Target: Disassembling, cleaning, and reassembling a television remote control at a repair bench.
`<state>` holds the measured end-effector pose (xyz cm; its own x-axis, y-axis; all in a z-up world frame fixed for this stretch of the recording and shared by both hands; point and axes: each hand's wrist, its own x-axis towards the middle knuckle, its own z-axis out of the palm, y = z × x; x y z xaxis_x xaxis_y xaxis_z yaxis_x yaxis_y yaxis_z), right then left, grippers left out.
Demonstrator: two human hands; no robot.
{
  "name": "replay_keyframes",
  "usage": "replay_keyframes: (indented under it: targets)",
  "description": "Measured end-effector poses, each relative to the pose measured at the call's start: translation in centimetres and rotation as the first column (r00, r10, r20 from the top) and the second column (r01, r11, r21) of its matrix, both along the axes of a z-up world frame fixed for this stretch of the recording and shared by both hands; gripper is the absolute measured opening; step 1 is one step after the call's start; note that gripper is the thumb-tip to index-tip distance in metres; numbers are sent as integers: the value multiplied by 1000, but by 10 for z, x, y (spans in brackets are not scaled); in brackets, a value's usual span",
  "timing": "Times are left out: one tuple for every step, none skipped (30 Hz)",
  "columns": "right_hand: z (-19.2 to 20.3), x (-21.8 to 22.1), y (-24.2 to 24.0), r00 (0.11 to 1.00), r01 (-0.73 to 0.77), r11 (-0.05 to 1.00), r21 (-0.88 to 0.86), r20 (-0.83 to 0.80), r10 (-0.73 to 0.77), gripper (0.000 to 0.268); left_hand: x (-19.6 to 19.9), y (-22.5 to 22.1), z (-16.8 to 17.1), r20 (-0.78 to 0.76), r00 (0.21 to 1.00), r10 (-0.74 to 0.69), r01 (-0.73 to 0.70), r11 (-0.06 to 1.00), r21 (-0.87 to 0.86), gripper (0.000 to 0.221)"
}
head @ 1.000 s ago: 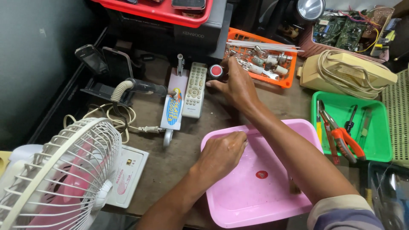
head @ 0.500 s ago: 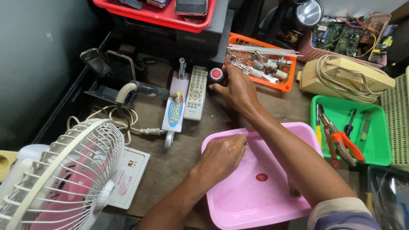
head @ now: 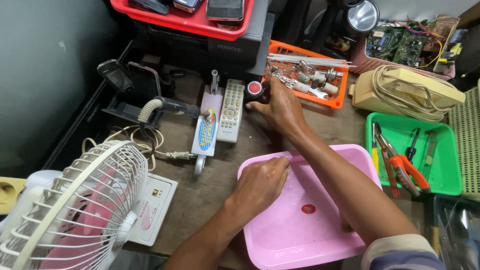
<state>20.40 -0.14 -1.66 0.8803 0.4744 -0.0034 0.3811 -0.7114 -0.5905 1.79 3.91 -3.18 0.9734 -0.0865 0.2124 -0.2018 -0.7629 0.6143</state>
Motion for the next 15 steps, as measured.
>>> replay_keyframes:
  targets:
    - [3, -2, -4, 1000, -1, 1000, 0, 1, 1, 65, 1, 0, 0, 1, 1000, 1, -1, 1000, 0, 10]
    - [5, -4, -8, 1000, -1, 1000, 8, -13, 1, 68, 1, 1, 0, 27, 999, 32, -32, 999, -7, 10]
    - [7, -7, -13, 1000, 0, 1000, 15, -28, 0, 71, 1, 1, 0, 52, 997, 62, -62, 998, -16, 10]
    - [7, -6, -22, 1000, 0, 1000, 14, -28, 0, 71, 1, 0, 5, 52, 997, 62, -62, 998, -17, 10]
    - [7, -5, -30, 998, -43, 994, 99, 43, 39, 61, 2, 0, 10, 96, 985, 143, -130, 983, -127, 12]
    - [7, -4, -38, 991, -92, 979, 181, 116, 71, 52, 2, -1, 15, 129, 966, 226, -191, 952, -239, 15]
    - [17, -15, -43, 991, -91, 979, 181, 118, 70, 52, 2, 1, 23, 132, 965, 225, -189, 953, -238, 15]
    - [26, -26, -48, 990, -115, 949, 294, 117, 84, 46, 1, 3, 30, 116, 956, 268, -196, 884, -424, 23]
    - [35, -37, -53, 988, -137, 904, 404, 118, 97, 40, 0, 4, 38, 94, 948, 306, -194, 782, -592, 32]
    - [44, -52, -59, 988, -137, 904, 406, 122, 95, 40, 1, 3, 36, 97, 948, 304, -191, 784, -591, 32]
    - [53, -67, -65, 948, -290, 864, 411, 247, 200, 50, 1, 2, 35, -34, 966, 258, -192, 618, -762, 41]
    - [62, -82, -72, 881, -436, 808, 396, 370, 294, 60, 2, 1, 33, -151, 973, 177, -213, 416, -884, 50]
    - [64, -101, -73, 883, -431, 811, 395, 372, 288, 60, 5, -16, 29, -148, 974, 170, -208, 417, -885, 50]
    - [66, -119, -74, 789, -552, 772, 314, 497, 362, 74, 9, -33, 25, -156, 881, 447, -426, 604, -674, 45]
    - [68, -139, -74, 673, -655, 723, 218, 604, 427, 89, 11, -49, 20, -60, 731, 680, -642, 656, -396, 42]
